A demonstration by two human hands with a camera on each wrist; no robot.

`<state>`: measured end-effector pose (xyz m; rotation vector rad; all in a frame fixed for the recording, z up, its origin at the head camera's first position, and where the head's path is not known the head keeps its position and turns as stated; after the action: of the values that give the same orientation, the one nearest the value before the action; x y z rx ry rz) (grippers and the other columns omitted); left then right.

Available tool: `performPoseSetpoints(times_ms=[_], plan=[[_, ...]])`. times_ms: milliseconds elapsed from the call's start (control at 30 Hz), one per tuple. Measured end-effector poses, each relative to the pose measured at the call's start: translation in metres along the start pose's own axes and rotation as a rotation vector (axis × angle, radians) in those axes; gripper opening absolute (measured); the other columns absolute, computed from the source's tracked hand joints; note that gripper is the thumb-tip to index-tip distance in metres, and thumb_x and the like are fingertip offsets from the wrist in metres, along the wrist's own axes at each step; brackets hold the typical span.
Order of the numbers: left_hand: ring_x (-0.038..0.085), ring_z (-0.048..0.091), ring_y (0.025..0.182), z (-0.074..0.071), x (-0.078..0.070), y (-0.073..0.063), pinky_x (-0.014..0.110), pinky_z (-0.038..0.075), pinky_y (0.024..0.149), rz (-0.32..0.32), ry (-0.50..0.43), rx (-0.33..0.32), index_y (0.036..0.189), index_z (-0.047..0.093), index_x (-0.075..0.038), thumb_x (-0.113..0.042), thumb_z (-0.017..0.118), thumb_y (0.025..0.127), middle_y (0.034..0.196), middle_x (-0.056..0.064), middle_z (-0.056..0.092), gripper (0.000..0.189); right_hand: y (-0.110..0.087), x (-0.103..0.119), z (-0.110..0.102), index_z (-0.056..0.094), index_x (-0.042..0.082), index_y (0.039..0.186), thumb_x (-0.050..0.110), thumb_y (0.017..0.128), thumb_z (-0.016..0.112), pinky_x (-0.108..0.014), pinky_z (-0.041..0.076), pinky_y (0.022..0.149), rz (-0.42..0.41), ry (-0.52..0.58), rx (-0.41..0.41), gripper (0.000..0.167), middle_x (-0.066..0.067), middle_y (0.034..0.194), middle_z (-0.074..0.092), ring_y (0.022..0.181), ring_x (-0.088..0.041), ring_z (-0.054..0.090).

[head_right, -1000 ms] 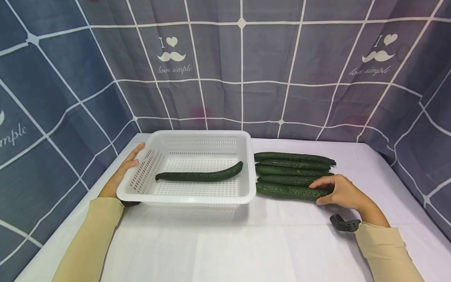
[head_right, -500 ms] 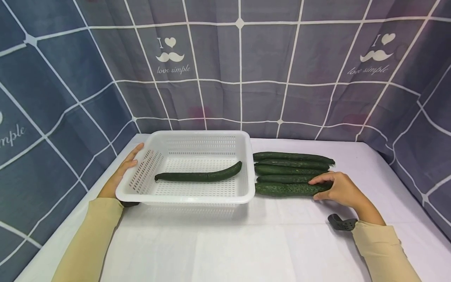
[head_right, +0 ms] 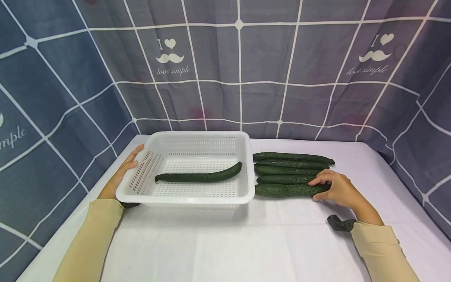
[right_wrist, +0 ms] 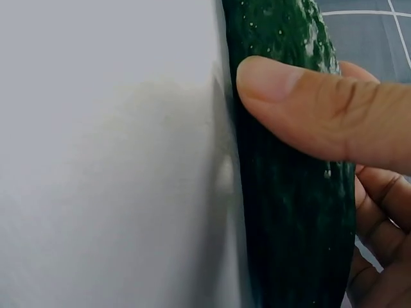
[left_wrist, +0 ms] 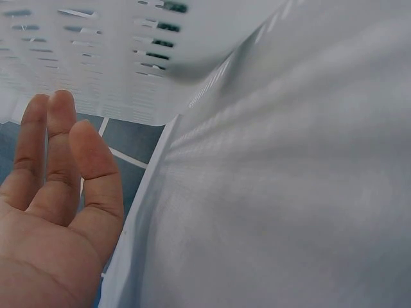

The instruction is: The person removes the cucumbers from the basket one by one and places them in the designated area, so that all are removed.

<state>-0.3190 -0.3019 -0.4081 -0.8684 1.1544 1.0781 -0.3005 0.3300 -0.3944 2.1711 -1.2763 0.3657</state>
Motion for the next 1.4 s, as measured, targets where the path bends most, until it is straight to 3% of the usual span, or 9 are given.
performPoseSetpoints(times_ms=[267,500,700,967,1400], plan=[[0.018,0.027,0.15,0.001,-0.001,-0.002,0.034,0.036,0.111,-0.02,-0.001,-0.02,0.171,0.022,-0.044,-0.027,0.046,0.109,0.173,0.0,0.018,0.069,0.002,0.004,0.0,0.082,0.004,0.098,-0.001,0.063,0.101,-0.016,0.043,0.072,-0.044,0.004,0.05,0.041,0.018,0.093,0.066,0.084,0.002,0.053],[0.014,0.035,0.143,0.003,-0.001,-0.002,0.029,0.041,0.109,0.001,-0.019,-0.004,0.171,0.023,-0.041,-0.024,0.045,0.111,0.16,-0.007,0.035,0.066,0.0,0.004,-0.004,0.082,0.006,0.104,0.0,0.07,0.098,-0.014,0.045,0.075,-0.027,0.044,0.081,0.038,0.022,0.1,0.067,0.088,0.002,0.055],[0.016,0.031,0.147,0.004,-0.001,-0.002,0.031,0.036,0.111,0.001,-0.003,-0.005,0.172,0.021,-0.041,-0.024,0.043,0.112,0.165,-0.005,0.03,0.067,0.0,0.0,-0.005,0.081,0.003,0.108,-0.002,0.077,0.093,-0.012,0.046,0.078,0.008,0.068,0.076,0.034,0.018,0.1,0.071,0.092,0.005,0.059],[0.015,0.033,0.146,0.003,-0.002,-0.003,0.031,0.038,0.11,-0.001,-0.004,-0.006,0.172,0.022,-0.041,-0.025,0.045,0.112,0.163,-0.006,0.032,0.067,0.003,0.004,-0.007,0.076,-0.005,0.114,-0.008,0.08,0.088,-0.012,0.048,0.078,-0.021,0.131,0.066,0.035,0.018,0.103,0.073,0.092,0.003,0.064],[0.013,0.035,0.143,0.003,-0.003,0.0,0.029,0.038,0.109,0.031,-0.022,0.02,0.169,0.028,-0.042,-0.024,0.045,0.11,0.159,-0.008,0.036,0.063,0.008,0.022,-0.007,0.078,-0.002,0.116,-0.004,0.088,0.084,-0.013,0.049,0.08,-0.012,0.147,0.095,0.029,0.013,0.105,0.075,0.092,0.002,0.065]])
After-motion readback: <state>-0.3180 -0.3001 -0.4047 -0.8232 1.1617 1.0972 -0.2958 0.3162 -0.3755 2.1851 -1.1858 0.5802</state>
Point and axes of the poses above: each hand's wrist, its own y-axis towards the middle knuckle, its own z-axis out of the palm, x = y × z, the point moved 7 cm from there along y, towards the middle knuckle
